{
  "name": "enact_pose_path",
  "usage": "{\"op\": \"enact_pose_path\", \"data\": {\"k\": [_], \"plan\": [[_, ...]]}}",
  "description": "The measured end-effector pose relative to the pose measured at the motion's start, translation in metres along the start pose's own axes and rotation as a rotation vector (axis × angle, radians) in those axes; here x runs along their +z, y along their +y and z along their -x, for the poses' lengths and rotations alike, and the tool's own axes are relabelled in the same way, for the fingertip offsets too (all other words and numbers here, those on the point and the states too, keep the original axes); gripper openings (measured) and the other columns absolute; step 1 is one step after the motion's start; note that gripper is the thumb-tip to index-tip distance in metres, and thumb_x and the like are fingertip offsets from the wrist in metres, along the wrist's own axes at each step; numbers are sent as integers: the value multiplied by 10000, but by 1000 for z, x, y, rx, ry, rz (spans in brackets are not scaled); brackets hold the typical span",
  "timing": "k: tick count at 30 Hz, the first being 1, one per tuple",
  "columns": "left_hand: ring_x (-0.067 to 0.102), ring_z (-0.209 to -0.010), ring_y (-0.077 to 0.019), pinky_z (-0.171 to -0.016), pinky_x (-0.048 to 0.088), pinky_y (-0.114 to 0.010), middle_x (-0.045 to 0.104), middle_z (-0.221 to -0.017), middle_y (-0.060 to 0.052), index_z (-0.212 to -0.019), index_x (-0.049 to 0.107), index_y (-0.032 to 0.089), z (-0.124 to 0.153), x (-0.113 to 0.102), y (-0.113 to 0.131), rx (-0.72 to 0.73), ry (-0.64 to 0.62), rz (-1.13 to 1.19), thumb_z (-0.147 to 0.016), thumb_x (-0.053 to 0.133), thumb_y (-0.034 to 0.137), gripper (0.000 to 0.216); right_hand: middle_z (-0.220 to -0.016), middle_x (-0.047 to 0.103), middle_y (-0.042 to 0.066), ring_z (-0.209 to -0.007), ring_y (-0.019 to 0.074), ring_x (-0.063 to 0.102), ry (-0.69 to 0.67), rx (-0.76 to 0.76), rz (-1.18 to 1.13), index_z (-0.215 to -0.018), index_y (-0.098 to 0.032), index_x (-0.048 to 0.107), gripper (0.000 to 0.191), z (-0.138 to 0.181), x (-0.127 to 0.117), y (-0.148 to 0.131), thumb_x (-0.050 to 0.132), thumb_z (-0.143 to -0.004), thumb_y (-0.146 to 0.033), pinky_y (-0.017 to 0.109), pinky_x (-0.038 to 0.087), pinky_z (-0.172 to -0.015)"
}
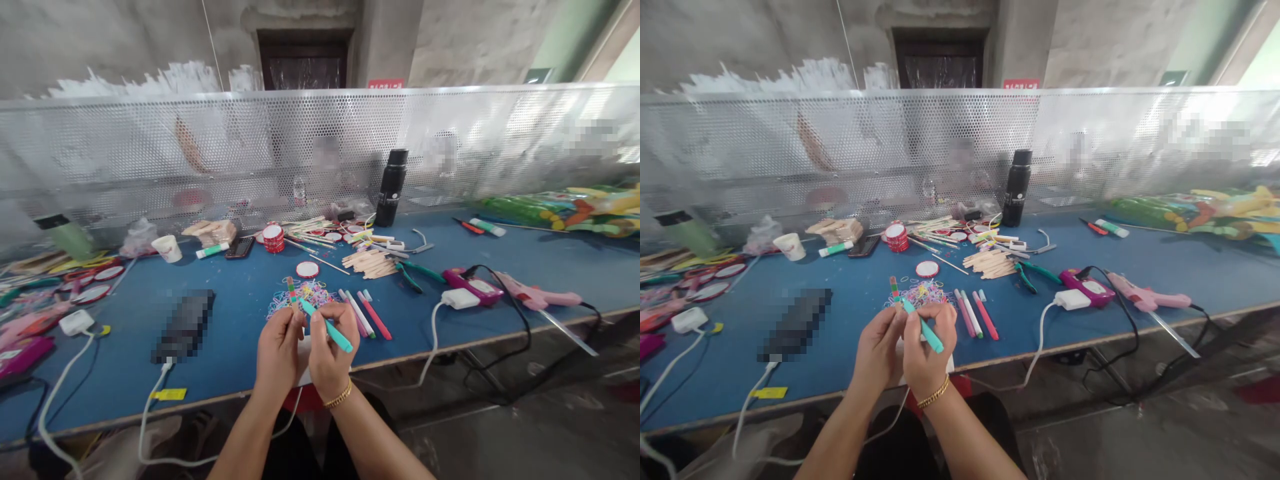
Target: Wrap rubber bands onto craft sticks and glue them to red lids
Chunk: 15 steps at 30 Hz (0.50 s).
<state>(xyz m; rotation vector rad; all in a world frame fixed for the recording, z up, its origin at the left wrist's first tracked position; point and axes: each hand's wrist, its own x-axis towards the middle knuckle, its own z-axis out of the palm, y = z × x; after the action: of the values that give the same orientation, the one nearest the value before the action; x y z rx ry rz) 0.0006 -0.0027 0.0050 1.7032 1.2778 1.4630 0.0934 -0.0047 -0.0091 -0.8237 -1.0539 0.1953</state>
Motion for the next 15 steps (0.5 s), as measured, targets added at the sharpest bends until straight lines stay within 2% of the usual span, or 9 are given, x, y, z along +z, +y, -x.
{"op": "enact_pose_path", "data": {"k": [8,11,15], "plan": [[483,-664,-165,-641,371,-279,528,-679,16,-676,551,207,0,1,-3,5,10,8,-965,565,481,399,-800,614,-7,-746,171,600,-29,-64,2,-889,-222,580,74,-2,1,-3,568,-958,-199,369,497,-757],[490,-671,-169,-646,375,-279,542,-684,12,-676,559,208,0,1,-1,-3,13,2,-965,562,492,405,-783,611,-15,-719,163,593,-37,-56,5,-884,-224,576,80,-3,1,-3,568,-959,-196,361,491,-743],[489,-653,-167,-636,371,-280,529,-655,16,-653,536,210,0,1,1,-5,8,1,-967,566,485,419,-780,613,-6,-754,177,586,18,-11,19,-857,-225,571,116,-1,1,-1,575,-972,-215,343,487,-715]]}}
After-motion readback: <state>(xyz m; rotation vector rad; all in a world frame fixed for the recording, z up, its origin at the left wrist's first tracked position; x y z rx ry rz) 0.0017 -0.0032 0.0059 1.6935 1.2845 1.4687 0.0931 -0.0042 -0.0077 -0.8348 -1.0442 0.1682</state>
